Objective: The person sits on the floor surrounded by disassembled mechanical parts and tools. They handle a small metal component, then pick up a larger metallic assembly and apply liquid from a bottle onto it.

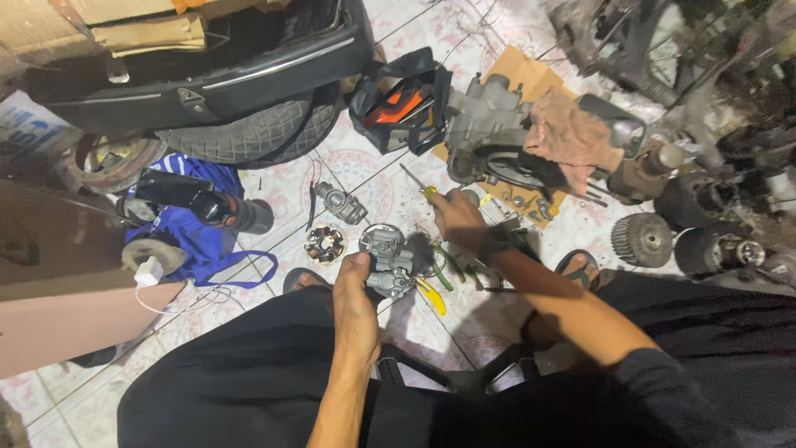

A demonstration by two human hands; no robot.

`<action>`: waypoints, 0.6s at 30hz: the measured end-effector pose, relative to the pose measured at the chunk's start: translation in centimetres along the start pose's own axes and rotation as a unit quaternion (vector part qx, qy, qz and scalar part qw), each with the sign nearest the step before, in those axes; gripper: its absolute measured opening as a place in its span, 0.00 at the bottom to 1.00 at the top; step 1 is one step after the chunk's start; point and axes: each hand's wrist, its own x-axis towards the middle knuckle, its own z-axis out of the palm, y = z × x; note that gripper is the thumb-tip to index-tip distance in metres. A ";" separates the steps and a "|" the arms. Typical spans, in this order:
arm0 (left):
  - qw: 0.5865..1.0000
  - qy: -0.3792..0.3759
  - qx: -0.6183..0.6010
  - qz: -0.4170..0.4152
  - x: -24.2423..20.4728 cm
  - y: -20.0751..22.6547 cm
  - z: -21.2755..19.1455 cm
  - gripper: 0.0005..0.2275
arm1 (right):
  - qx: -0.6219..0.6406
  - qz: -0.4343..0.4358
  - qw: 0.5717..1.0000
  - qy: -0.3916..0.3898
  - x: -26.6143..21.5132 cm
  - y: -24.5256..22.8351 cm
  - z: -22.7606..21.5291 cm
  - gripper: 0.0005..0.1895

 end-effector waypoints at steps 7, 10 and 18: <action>0.996 -0.033 0.078 -0.003 -1.0 1.5 1.7 0.18 | 0.220 0.075 0.972 -0.026 -2.2 -1.0 -18.5 0.23; 0.998 -0.063 0.016 0.019 -0.7 1.0 2.1 0.17 | 0.263 0.047 0.958 0.100 -2.9 -0.8 -23.3 0.23; 0.987 -0.115 0.066 0.090 0.5 6.3 3.8 0.23 | 0.386 0.078 0.892 0.221 -1.4 0.2 -34.0 0.10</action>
